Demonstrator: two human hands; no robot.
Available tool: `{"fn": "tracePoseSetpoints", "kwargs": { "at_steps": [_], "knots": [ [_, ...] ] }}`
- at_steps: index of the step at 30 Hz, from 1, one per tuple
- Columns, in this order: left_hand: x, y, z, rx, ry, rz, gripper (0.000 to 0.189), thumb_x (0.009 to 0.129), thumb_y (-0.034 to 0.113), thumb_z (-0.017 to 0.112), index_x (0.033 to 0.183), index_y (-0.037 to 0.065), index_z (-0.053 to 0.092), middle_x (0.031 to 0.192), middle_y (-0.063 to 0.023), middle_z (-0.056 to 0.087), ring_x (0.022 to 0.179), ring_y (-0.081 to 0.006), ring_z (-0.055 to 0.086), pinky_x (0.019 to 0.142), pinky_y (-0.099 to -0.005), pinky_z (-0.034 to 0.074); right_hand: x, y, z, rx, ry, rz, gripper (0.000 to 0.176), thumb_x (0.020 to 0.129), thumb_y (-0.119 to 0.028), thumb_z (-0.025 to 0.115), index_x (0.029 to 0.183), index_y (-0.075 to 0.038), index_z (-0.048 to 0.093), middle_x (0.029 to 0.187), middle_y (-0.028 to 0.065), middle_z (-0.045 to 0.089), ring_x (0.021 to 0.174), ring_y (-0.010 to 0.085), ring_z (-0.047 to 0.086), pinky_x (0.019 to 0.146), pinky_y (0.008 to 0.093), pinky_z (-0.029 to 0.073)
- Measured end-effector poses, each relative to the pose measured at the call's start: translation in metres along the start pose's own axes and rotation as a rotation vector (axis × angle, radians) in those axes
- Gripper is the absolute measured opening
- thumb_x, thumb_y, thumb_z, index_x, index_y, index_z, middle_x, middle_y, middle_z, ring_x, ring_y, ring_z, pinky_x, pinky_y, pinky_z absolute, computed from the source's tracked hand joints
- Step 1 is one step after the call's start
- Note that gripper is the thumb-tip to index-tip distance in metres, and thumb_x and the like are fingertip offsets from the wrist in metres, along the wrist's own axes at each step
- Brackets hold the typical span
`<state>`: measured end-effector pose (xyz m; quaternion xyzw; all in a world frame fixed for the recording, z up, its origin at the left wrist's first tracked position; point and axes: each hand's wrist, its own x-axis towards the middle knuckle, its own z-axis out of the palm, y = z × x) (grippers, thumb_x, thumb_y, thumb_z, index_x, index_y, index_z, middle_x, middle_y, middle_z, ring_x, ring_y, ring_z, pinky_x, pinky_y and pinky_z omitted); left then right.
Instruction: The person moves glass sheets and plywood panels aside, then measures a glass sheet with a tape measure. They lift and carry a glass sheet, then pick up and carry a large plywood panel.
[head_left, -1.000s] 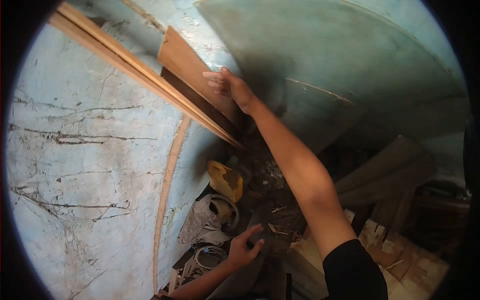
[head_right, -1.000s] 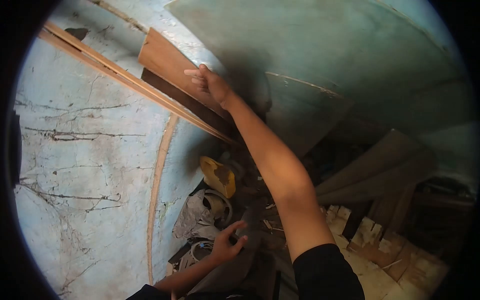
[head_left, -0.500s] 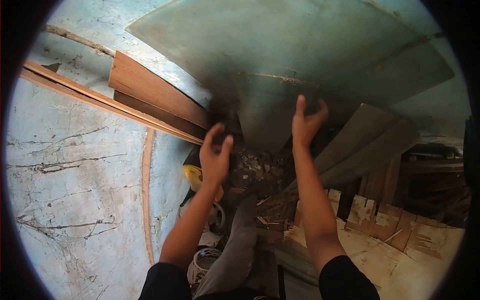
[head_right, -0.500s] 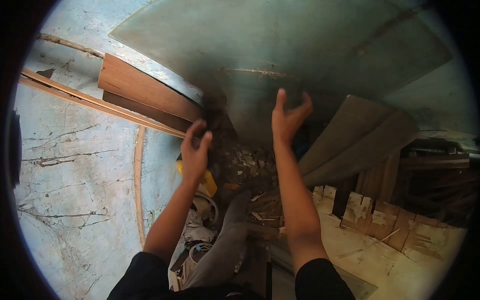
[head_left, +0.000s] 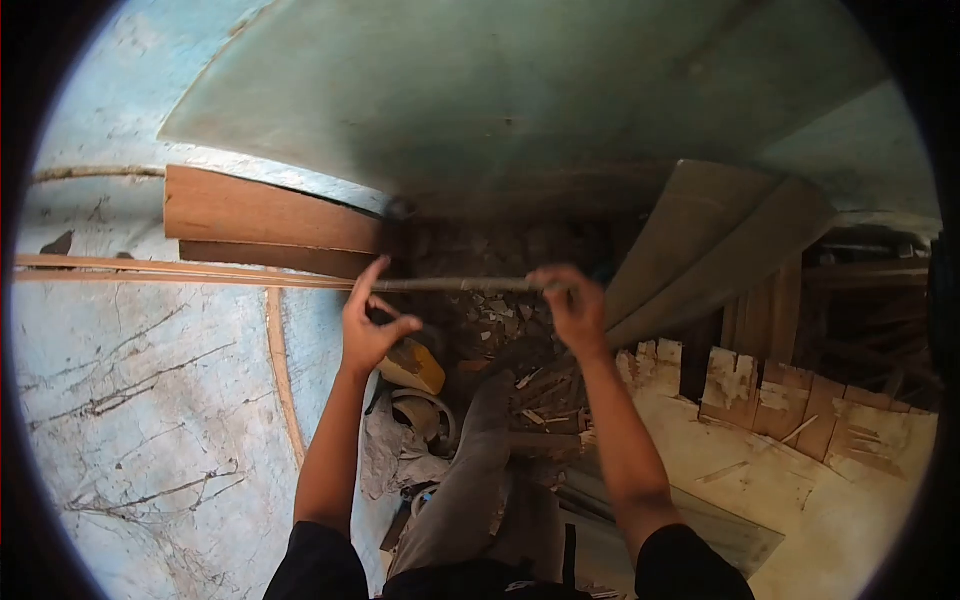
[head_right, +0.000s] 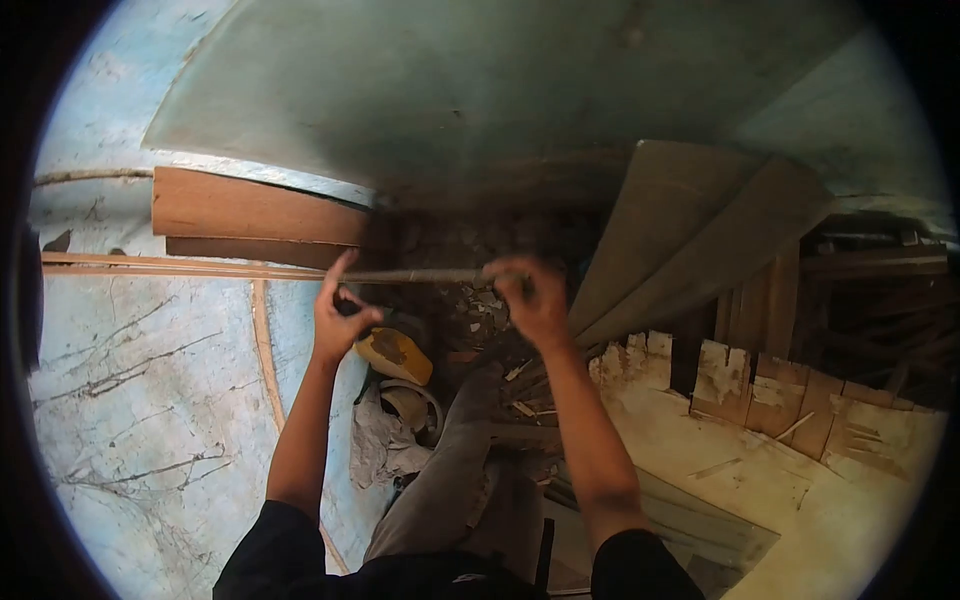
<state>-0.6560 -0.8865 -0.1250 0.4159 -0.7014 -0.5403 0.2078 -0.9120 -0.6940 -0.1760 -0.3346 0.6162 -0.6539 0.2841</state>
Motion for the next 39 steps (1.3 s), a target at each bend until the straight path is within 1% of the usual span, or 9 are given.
{"fn": "tracePoseSetpoints", "kwargs": {
  "at_steps": [4,9,13,15,18,21,27,32,39],
  "knots": [
    [-0.018,-0.019,-0.011,0.237,-0.182,0.164,0.069,0.069,0.014,0.092,0.13,-0.002,0.065,0.132,-0.0159,0.066,0.102,-0.0202,0.069,0.092,-0.0329,0.054,-0.05,-0.006,0.011,0.025,0.02,-0.062,0.026,0.077,0.005,0.071,0.101,-0.006,0.07,0.105,0.0085,0.075,0.1,0.0249,0.072,0.091,0.0358,0.055],
    [-0.034,-0.036,-0.026,0.008,-0.087,0.016,0.018,0.079,0.005,0.081,0.094,0.001,0.073,0.107,-0.0155,0.076,0.099,-0.0227,0.071,0.093,-0.0369,0.054,-0.077,-0.036,0.043,-0.029,0.042,-0.133,0.042,0.066,0.011,0.063,0.103,-0.007,0.072,0.103,0.0051,0.076,0.099,0.0282,0.072,0.09,0.0394,0.055],
    [-0.053,0.001,-0.043,0.192,-0.169,0.12,0.014,0.08,0.003,0.078,0.09,-0.002,0.071,0.101,-0.019,0.074,0.092,-0.0266,0.072,0.089,-0.0371,0.057,-0.099,-0.082,0.034,-0.042,0.062,-0.178,0.045,0.063,0.009,0.061,0.104,-0.008,0.072,0.101,0.0055,0.077,0.095,0.0275,0.072,0.086,0.0395,0.054],
    [-0.067,0.039,-0.044,0.213,-0.254,0.226,0.011,0.076,-0.001,0.076,0.086,0.001,0.07,0.091,-0.0172,0.075,0.082,-0.0247,0.072,0.08,-0.0348,0.057,-0.117,-0.111,0.022,-0.007,0.087,-0.217,0.027,0.075,-0.003,0.077,0.1,-0.009,0.071,0.098,0.009,0.077,0.091,0.0236,0.074,0.081,0.0379,0.052],
    [-0.084,0.094,-0.026,0.334,-0.355,0.298,0.022,0.066,0.004,0.082,0.087,0.006,0.075,0.088,-0.0129,0.078,0.081,-0.023,0.072,0.075,-0.0336,0.055,-0.16,-0.144,0.002,-0.088,0.208,-0.229,0.036,0.067,0.0,0.063,0.1,-0.008,0.073,0.097,0.007,0.077,0.085,0.0234,0.073,0.076,0.0374,0.052],
    [-0.11,0.111,-0.002,0.381,-0.46,0.45,0.02,0.063,0.005,0.083,0.079,0.01,0.071,0.081,-0.0104,0.076,0.068,-0.0222,0.068,0.06,-0.0323,0.052,-0.218,-0.169,-0.02,-0.054,0.363,-0.228,0.026,0.075,-0.006,0.067,0.1,-0.008,0.073,0.097,0.0062,0.077,0.081,0.0231,0.072,0.073,0.0382,0.051],
    [-0.179,0.135,0.094,0.22,-0.703,0.469,0.011,0.076,0.008,0.078,0.076,0.005,0.068,0.077,-0.0137,0.073,0.071,-0.0228,0.069,0.067,-0.0333,0.058,-0.378,-0.2,-0.04,-0.092,0.778,-0.185,0.024,0.093,-0.031,0.071,0.1,-0.008,0.074,0.102,0.0066,0.076,0.086,0.0244,0.068,0.074,0.0397,0.049],
    [-0.289,0.174,0.202,0.256,-1.09,0.572,0.025,0.074,0.024,0.088,0.081,0.003,0.077,0.084,-0.014,0.078,0.08,-0.021,0.074,0.073,-0.032,0.055,-0.54,-0.236,-0.05,-0.159,1.122,-0.12,0.026,0.094,-0.034,0.073,0.102,-0.009,0.073,0.104,0.0073,0.076,0.091,0.0233,0.07,0.076,0.04,0.05],
    [-0.489,0.184,0.287,0.318,-1.548,0.753,0.022,0.069,0.022,0.087,0.08,0.006,0.077,0.081,-0.0107,0.078,0.076,-0.0203,0.074,0.071,-0.0301,0.053,-0.762,-0.27,-0.037,-0.305,1.487,-0.047,0.016,0.094,-0.028,0.073,0.097,-0.012,0.071,0.096,0.006,0.077,0.088,0.0207,0.072,0.079,0.0367,0.049]
  ]
}}
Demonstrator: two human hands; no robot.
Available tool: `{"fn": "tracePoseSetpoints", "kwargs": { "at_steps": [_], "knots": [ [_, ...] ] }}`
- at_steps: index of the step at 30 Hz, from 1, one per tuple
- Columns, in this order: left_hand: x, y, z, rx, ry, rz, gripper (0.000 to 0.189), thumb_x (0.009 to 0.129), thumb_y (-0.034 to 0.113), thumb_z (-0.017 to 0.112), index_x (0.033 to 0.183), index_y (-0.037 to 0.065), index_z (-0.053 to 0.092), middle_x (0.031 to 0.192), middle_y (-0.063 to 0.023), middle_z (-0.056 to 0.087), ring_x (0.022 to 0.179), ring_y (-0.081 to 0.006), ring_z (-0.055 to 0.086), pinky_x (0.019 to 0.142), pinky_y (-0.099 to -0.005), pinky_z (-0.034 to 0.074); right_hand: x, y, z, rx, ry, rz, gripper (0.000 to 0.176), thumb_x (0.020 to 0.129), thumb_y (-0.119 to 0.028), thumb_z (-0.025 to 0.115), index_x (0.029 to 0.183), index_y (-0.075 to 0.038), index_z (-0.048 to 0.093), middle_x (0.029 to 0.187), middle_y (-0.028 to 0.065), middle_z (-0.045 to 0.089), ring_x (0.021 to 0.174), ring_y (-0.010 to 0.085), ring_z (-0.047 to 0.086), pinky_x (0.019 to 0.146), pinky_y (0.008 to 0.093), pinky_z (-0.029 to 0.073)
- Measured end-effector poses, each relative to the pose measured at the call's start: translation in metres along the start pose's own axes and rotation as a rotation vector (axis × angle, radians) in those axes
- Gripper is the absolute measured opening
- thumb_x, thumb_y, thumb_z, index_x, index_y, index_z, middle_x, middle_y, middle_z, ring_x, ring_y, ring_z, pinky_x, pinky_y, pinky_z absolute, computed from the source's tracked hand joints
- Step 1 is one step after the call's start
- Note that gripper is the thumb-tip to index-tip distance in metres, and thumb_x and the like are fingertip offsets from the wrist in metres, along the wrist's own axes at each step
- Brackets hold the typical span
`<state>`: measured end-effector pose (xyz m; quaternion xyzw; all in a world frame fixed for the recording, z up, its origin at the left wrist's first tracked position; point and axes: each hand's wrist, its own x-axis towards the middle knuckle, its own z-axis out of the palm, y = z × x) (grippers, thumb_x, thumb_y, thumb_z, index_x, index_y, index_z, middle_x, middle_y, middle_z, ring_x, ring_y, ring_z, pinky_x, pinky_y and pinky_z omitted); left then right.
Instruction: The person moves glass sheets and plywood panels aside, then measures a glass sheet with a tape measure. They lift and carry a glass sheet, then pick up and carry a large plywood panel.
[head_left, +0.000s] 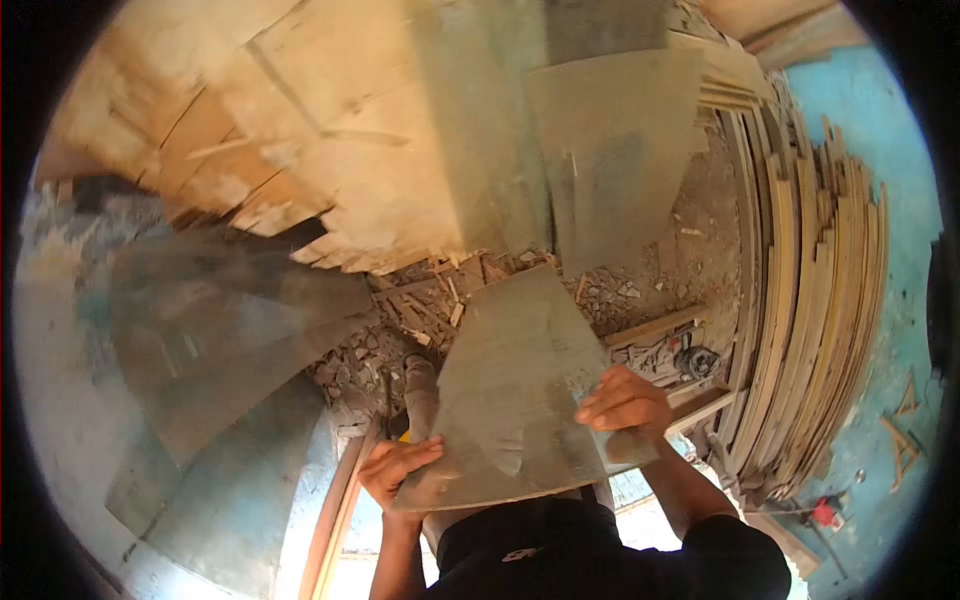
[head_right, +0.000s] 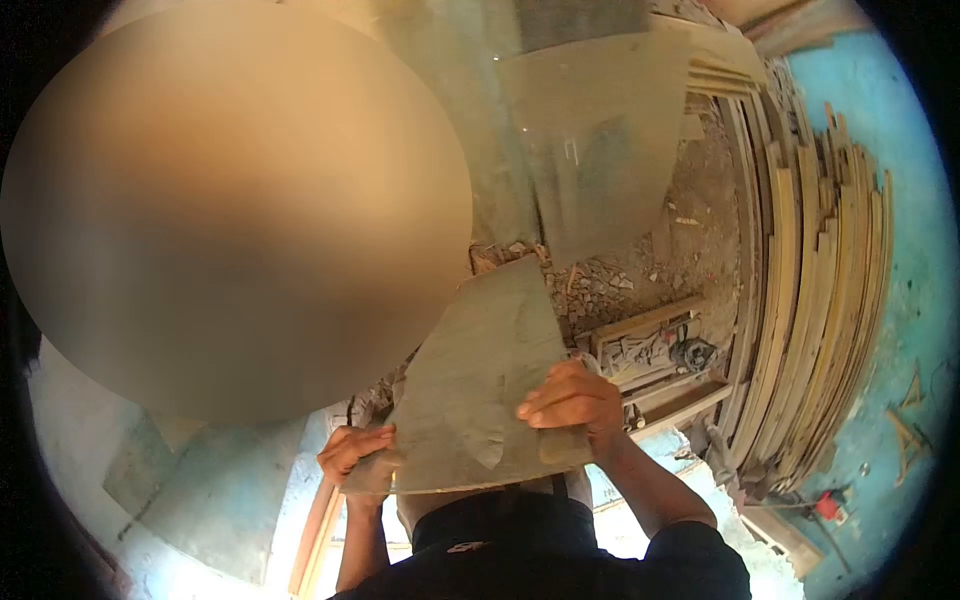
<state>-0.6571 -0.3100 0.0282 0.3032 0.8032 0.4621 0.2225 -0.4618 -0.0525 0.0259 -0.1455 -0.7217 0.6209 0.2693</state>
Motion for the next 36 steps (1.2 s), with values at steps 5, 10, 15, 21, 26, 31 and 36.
{"fn": "tracePoseSetpoints", "kwargs": {
  "at_steps": [5,10,15,21,26,31,36],
  "knots": [
    [0.066,0.066,0.112,-0.119,-0.295,0.119,0.031,0.069,0.022,0.085,0.094,0.006,0.081,0.095,-0.0096,0.08,0.08,-0.0181,0.075,0.072,-0.0304,0.052,-0.012,0.004,-0.133,-0.048,0.263,-0.007,0.025,0.099,-0.034,0.066,0.092,-0.011,0.069,0.08,0.0071,0.073,0.071,0.0198,0.064,0.075,0.0352,0.043],
    [0.117,0.084,0.255,-0.226,-0.421,0.256,0.035,0.07,0.027,0.087,0.098,0.006,0.081,0.092,-0.0112,0.079,0.077,-0.0234,0.075,0.067,-0.0333,0.052,-0.051,0.062,-0.268,-0.112,0.441,0.125,0.038,0.091,-0.047,0.075,0.099,-0.01,0.067,0.091,0.007,0.065,0.081,0.0181,0.059,0.074,0.0361,0.045],
    [0.15,0.091,0.365,-0.002,-0.483,0.118,0.037,0.081,0.038,0.083,0.097,0.005,0.081,0.081,-0.0168,0.075,0.072,-0.0265,0.073,0.062,-0.0361,0.053,-0.063,0.122,-0.351,-0.081,0.618,0.308,0.051,0.09,-0.053,0.075,0.11,-0.008,0.064,0.106,0.0064,0.064,0.097,0.0216,0.064,0.085,0.041,0.052],
    [0.189,0.106,0.444,0.008,-0.471,0.029,0.043,0.085,0.047,0.081,0.093,0.004,0.08,0.058,-0.0108,0.066,0.052,-0.0239,0.064,0.056,-0.0352,0.051,-0.036,0.224,-0.455,-0.122,0.633,0.309,0.051,0.096,-0.053,0.068,0.118,-0.006,0.066,0.108,0.0038,0.067,0.104,0.019,0.063,0.097,0.0371,0.048],
    [0.235,0.108,0.463,-0.004,-0.347,-0.038,0.05,0.085,0.053,0.079,0.087,0.002,0.079,0.053,-0.0081,0.063,0.047,-0.0225,0.06,0.054,-0.0345,0.048,0.049,0.24,-0.476,-0.096,0.414,0.515,0.056,0.099,-0.051,0.065,0.129,-0.005,0.064,0.117,0.0034,0.065,0.113,0.0169,0.057,0.101,0.0356,0.043],
    [0.311,0.08,0.485,0.153,-0.246,-0.097,0.054,0.085,0.053,0.08,0.087,-0.001,0.079,0.055,-0.0097,0.064,0.058,-0.0228,0.065,0.063,-0.035,0.051,0.15,0.275,-0.457,-0.299,0.453,0.52,0.072,0.092,-0.065,0.065,0.13,-0.004,0.064,0.121,0.0086,0.064,0.115,0.0229,0.057,0.104,0.0403,0.042],
    [0.385,0.043,0.518,-0.012,-0.182,-0.345,0.074,0.081,0.055,0.082,0.115,-0.009,0.07,0.103,-0.0215,0.074,0.096,-0.0268,0.071,0.086,-0.0362,0.053,0.227,0.32,-0.47,-0.364,0.432,0.71,0.093,0.083,-0.075,0.067,0.141,-0.003,0.058,0.145,0.0203,0.055,0.136,0.0345,0.05,0.115,0.0478,0.035]
  ]
}}
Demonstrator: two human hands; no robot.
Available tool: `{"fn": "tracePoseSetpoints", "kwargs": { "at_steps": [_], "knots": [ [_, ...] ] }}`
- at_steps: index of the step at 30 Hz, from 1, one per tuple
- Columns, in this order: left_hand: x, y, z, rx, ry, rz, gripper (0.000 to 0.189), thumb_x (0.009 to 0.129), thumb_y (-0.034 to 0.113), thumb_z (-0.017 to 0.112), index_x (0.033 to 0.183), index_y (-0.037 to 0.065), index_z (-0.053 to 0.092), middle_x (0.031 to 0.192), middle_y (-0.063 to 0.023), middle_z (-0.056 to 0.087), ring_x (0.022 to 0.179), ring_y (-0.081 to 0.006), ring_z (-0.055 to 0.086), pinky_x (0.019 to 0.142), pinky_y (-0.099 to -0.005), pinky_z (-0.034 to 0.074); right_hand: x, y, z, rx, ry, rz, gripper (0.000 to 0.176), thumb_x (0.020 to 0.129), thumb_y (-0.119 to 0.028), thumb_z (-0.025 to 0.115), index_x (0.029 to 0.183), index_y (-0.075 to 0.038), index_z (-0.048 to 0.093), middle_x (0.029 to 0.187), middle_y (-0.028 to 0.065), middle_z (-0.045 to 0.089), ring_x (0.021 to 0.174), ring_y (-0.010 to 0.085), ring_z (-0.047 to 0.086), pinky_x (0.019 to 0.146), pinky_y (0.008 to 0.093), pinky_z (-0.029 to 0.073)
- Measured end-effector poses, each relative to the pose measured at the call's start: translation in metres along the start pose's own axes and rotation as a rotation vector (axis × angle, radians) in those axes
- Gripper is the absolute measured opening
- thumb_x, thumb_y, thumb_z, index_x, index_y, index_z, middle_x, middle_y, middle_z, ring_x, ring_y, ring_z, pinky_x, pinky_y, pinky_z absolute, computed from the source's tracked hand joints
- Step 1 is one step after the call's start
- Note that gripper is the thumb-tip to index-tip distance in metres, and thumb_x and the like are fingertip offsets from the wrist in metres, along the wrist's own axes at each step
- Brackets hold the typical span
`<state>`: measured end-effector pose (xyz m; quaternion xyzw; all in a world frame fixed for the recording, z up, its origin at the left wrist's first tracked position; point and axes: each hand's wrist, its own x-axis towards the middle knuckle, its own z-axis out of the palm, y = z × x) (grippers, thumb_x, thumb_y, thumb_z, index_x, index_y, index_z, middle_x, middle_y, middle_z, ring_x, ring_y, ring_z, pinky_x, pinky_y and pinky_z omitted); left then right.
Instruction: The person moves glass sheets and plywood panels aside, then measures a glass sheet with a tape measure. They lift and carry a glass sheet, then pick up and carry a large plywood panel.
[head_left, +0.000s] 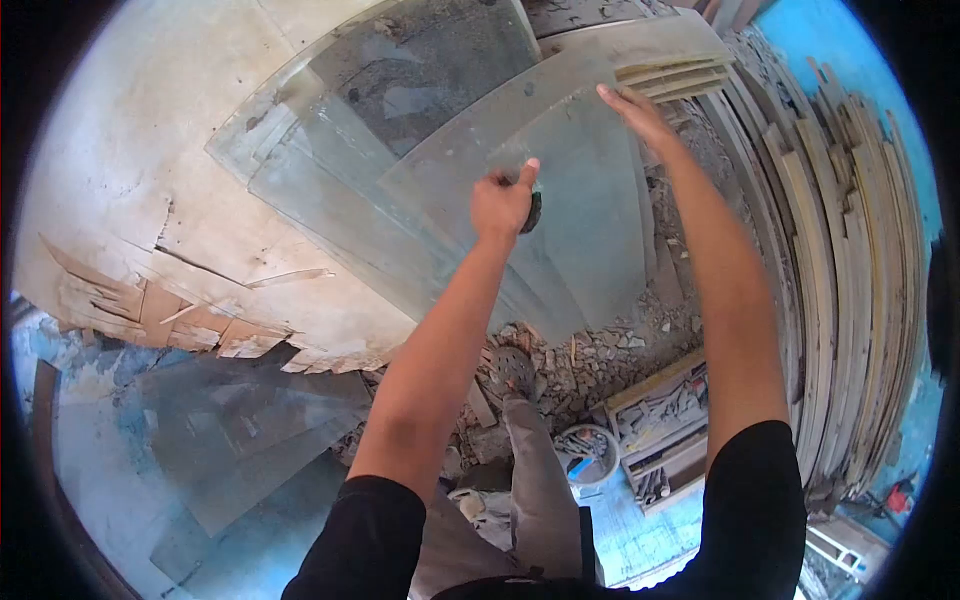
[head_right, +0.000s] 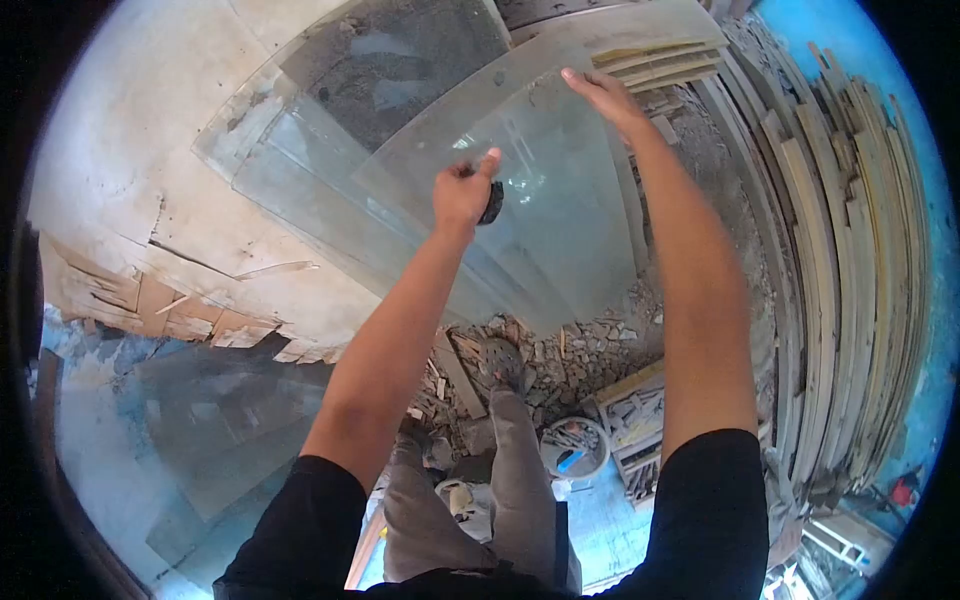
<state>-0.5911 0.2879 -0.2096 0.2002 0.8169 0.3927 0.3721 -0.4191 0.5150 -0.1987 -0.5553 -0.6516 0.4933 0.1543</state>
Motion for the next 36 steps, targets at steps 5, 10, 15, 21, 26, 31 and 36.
{"fn": "tracePoseSetpoints", "kwargs": {
  "at_steps": [5,10,15,21,26,31,36],
  "knots": [
    [0.055,-0.027,0.011,-0.006,0.026,0.081,0.087,0.079,0.055,0.083,0.127,-0.013,0.059,0.12,-0.0221,0.07,0.108,-0.0293,0.068,0.089,-0.0404,0.053,0.043,0.0,0.035,-0.101,-0.027,-0.032,0.088,0.086,-0.067,0.068,0.143,-0.001,0.057,0.149,0.0223,0.053,0.141,0.036,0.047,0.114,0.0504,0.038],
    [0.077,-0.012,-0.003,0.289,-0.027,0.026,0.08,0.079,0.053,0.083,0.121,-0.012,0.063,0.116,-0.0194,0.07,0.108,-0.0291,0.067,0.087,-0.0444,0.054,0.057,-0.002,0.055,-0.114,-0.031,-0.073,0.073,0.092,-0.056,0.067,0.138,0.0,0.061,0.143,0.0214,0.059,0.136,0.0347,0.053,0.11,0.0462,0.042],
    [0.088,-0.016,-0.002,-0.283,-0.209,-0.186,0.059,0.084,0.045,0.081,0.105,-0.008,0.069,0.098,-0.0145,0.071,0.085,-0.0239,0.069,0.074,-0.0417,0.054,0.073,0.016,0.057,-0.132,0.068,-0.1,0.069,0.093,-0.053,0.068,0.136,0.0,0.063,0.137,0.0209,0.063,0.131,0.0336,0.057,0.11,0.0423,0.043],
    [0.076,0.001,0.008,-0.096,-0.131,-0.166,0.078,0.083,0.046,0.08,0.125,-0.016,0.059,0.121,-0.0291,0.067,0.108,-0.0336,0.07,0.085,-0.0429,0.055,0.069,0.023,0.054,-0.211,0.087,-0.162,0.071,0.091,-0.05,0.07,0.142,-0.001,0.058,0.137,0.0216,0.063,0.131,0.0341,0.057,0.11,0.0418,0.043],
    [0.084,0.001,0.007,0.04,-0.189,-0.129,0.054,0.086,0.042,0.081,0.104,-0.007,0.068,0.09,-0.0111,0.069,0.076,-0.0192,0.065,0.069,-0.0374,0.051,0.073,0.039,0.04,-0.266,0.168,-0.256,0.084,0.091,-0.048,0.071,0.154,-0.001,0.041,0.141,0.0224,0.06,0.132,0.0337,0.057,0.11,0.0413,0.043],
    [0.063,-0.055,0.001,0.041,-0.198,0.086,0.067,0.088,0.051,0.075,0.124,-0.005,0.063,0.104,-0.0167,0.071,0.093,-0.0241,0.068,0.082,-0.0382,0.053,-0.053,0.035,0.023,0.009,0.22,-0.13,0.079,0.095,-0.046,0.069,0.155,-0.004,0.04,0.149,0.0225,0.052,0.136,0.0351,0.053,0.112,0.0467,0.042],
    [-0.085,-0.187,-0.022,-0.451,-0.364,-0.524,0.074,0.095,0.056,0.065,0.141,0.0,0.056,0.131,-0.0204,0.064,0.12,-0.0295,0.061,0.102,-0.045,0.048,-0.251,0.125,0.071,0.047,-0.192,-0.01,0.066,0.103,-0.035,0.061,0.157,-0.005,0.037,0.158,0.0175,0.043,0.144,0.0296,0.044,0.115,0.043,0.039]
  ]
}}
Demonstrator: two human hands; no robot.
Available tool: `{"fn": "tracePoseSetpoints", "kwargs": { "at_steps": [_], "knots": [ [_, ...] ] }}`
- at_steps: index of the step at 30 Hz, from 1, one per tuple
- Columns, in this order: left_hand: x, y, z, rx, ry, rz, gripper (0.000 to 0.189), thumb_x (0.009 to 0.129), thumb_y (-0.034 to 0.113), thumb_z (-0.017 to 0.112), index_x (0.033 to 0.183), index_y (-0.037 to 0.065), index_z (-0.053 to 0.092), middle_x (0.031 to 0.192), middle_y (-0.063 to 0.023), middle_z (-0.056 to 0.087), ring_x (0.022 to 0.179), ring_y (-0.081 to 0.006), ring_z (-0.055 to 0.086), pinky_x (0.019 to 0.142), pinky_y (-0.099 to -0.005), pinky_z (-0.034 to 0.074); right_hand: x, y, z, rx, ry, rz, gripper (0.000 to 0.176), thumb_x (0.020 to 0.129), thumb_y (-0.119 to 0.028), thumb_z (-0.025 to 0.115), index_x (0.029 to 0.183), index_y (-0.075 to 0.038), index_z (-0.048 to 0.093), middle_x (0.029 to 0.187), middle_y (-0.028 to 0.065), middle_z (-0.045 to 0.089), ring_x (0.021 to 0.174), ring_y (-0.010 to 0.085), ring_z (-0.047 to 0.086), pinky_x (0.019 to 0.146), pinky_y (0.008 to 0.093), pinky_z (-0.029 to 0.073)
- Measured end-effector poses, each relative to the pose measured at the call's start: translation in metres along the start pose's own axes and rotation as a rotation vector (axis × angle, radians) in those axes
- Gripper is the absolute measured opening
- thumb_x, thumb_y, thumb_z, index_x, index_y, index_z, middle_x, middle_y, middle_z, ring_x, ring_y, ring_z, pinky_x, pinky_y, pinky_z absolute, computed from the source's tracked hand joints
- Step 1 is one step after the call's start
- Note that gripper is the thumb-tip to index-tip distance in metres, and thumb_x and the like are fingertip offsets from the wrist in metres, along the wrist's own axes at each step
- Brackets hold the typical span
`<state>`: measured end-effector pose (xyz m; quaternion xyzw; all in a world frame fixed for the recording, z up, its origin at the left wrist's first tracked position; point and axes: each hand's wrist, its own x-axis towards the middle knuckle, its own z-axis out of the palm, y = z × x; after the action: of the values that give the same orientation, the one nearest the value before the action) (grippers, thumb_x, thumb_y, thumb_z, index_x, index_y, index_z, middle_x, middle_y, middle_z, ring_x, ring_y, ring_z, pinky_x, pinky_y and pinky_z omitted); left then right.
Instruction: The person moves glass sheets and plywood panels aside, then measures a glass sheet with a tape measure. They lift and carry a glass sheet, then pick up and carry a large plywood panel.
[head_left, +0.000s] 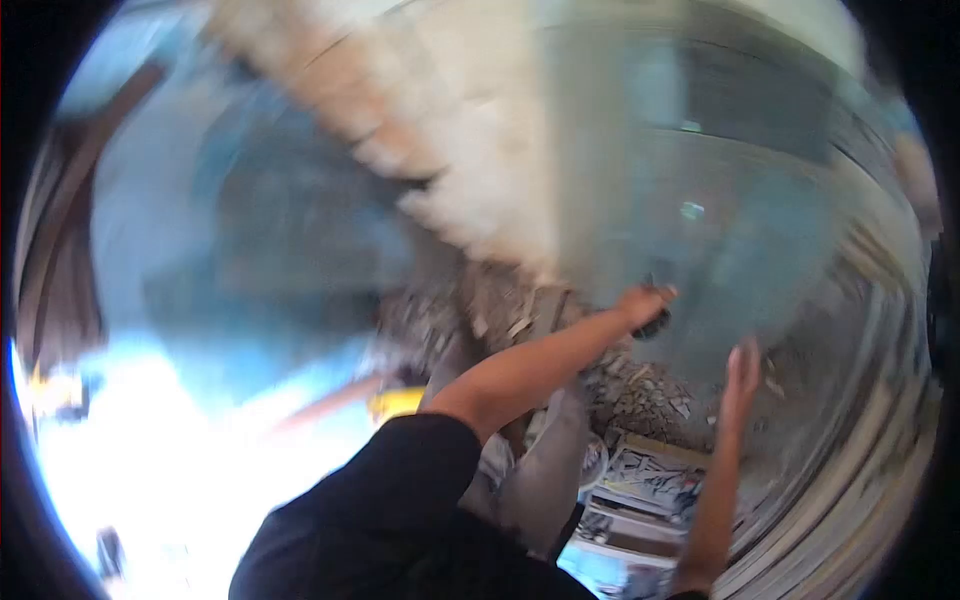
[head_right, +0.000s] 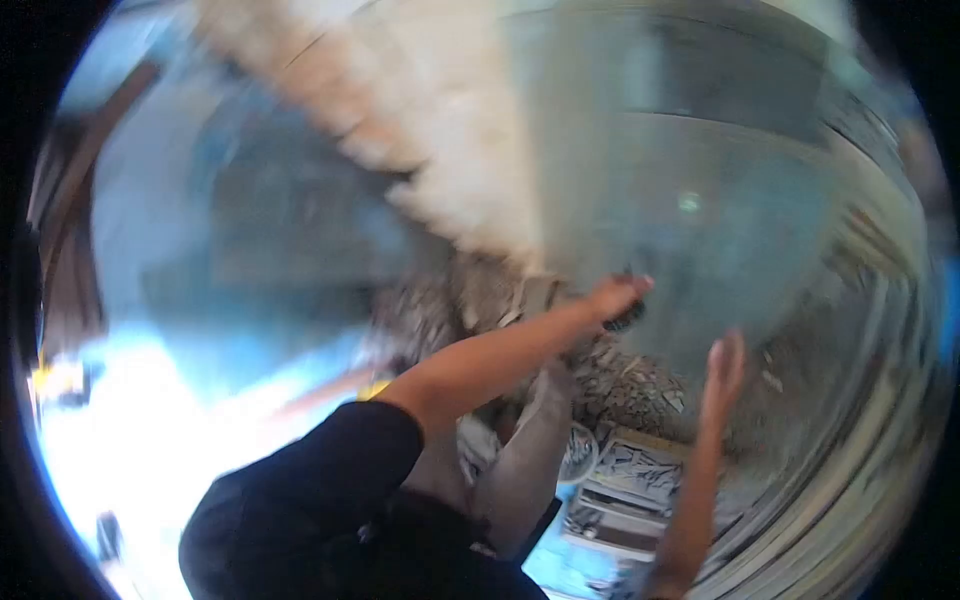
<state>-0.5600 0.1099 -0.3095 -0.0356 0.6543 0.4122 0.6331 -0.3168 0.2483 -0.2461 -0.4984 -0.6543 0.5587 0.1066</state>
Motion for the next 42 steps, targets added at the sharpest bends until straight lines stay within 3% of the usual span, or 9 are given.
{"fn": "tracePoseSetpoints", "kwargs": {
  "at_steps": [7,11,16,19,27,29,33,39,42],
  "knots": [
    [-0.14,-0.149,-0.047,-0.987,-0.014,-0.217,0.067,0.102,0.065,0.041,0.129,0.006,0.06,0.123,-0.009,0.064,0.113,-0.0258,0.059,0.1,-0.0435,0.047,-0.15,-0.089,0.19,-0.033,-0.73,-0.142,0.078,0.093,-0.035,0.073,0.153,0.0,0.039,0.154,0.0216,0.045,0.143,0.0351,0.044,0.116,0.0447,0.035],
    [-0.226,-0.113,-0.121,-1.382,-0.016,-0.114,0.075,0.1,0.072,0.037,0.133,0.009,0.058,0.125,-0.0099,0.063,0.114,-0.0259,0.058,0.1,-0.0428,0.047,-0.16,-0.103,0.257,-0.233,-0.855,-0.533,0.076,0.094,-0.035,0.071,0.151,0.003,0.039,0.149,0.0274,0.048,0.14,0.04,0.046,0.114,0.0461,0.037],
    [-0.291,-0.146,-0.203,-0.897,0.281,0.17,0.084,0.099,0.075,0.036,0.147,0.007,0.048,0.131,-0.0103,0.062,0.123,-0.0237,0.056,0.105,-0.0405,0.044,-0.166,-0.196,0.345,-0.418,-1.123,-0.619,0.07,0.094,-0.032,0.07,0.149,0.003,0.042,0.135,0.0278,0.057,0.125,0.0425,0.057,0.104,0.0469,0.046],
    [-0.344,-0.181,-0.267,-0.659,0.282,0.472,0.062,0.102,0.055,0.058,0.137,0.004,0.061,0.126,-0.0092,0.066,0.119,-0.0177,0.059,0.105,-0.036,0.044,-0.194,-0.249,0.409,-0.675,-1.44,-0.807,0.073,0.092,-0.031,0.071,0.149,0.003,0.039,0.127,0.028,0.06,0.116,0.043,0.062,0.098,0.0468,0.049],
    [-0.464,-0.292,-0.378,-0.925,0.633,0.755,0.031,0.095,0.036,0.076,0.103,0.007,0.069,0.096,0.0001,0.068,0.094,-0.0096,0.061,0.084,-0.0302,0.05,-0.342,-0.353,0.566,-1.235,-1.591,-0.817,0.08,0.087,-0.026,0.073,0.154,-0.006,0.034,0.101,0.0201,0.069,0.092,0.0359,0.069,0.086,0.043,0.054],
    [-0.508,-0.357,-0.423,-1.023,0.925,0.712,0.018,0.095,0.023,0.073,0.105,0.008,0.068,0.097,-0.0009,0.066,0.093,-0.0149,0.063,0.086,-0.0332,0.051,-0.343,-0.398,0.58,-1.285,-1.544,-0.982,0.079,0.087,-0.027,0.073,0.154,-0.009,0.036,0.098,0.0187,0.069,0.09,0.0349,0.07,0.084,0.042,0.055],
    [-0.603,-0.536,-0.497,-1.672,1.436,0.347,0.038,0.098,0.044,0.067,0.117,0.012,0.066,0.101,-0.0015,0.067,0.097,-0.0144,0.063,0.086,-0.0354,0.053,-0.273,-0.514,0.567,-1.411,-1.345,-1.057,0.057,0.081,-0.014,0.069,0.136,-0.004,0.058,0.107,0.0239,0.069,0.1,0.0421,0.068,0.089,0.0474,0.053],
    [-0.571,-0.612,-0.534,-1.526,1.107,0.177,0.059,0.095,0.059,0.066,0.13,0.012,0.06,0.118,-0.005,0.068,0.112,-0.0186,0.063,0.101,-0.0381,0.05,-0.328,-0.687,0.613,-1.413,-1.363,-1.318,0.032,0.082,-0.008,0.063,0.11,0.003,0.072,0.093,0.0202,0.069,0.085,0.0338,0.066,0.081,0.041,0.053],
    [-0.546,-0.579,-0.532,-1.809,1.003,0.375,0.1,0.094,0.074,0.052,0.163,0.008,0.021,0.157,-0.0134,0.045,0.142,-0.0304,0.047,0.117,-0.0442,0.039,-0.391,-0.754,0.659,-1.546,-1.24,-1.232,0.027,0.085,-0.01,0.062,0.104,0.006,0.072,0.086,0.019,0.069,0.081,0.0272,0.066,0.077,0.0376,0.052]
  ]
}}
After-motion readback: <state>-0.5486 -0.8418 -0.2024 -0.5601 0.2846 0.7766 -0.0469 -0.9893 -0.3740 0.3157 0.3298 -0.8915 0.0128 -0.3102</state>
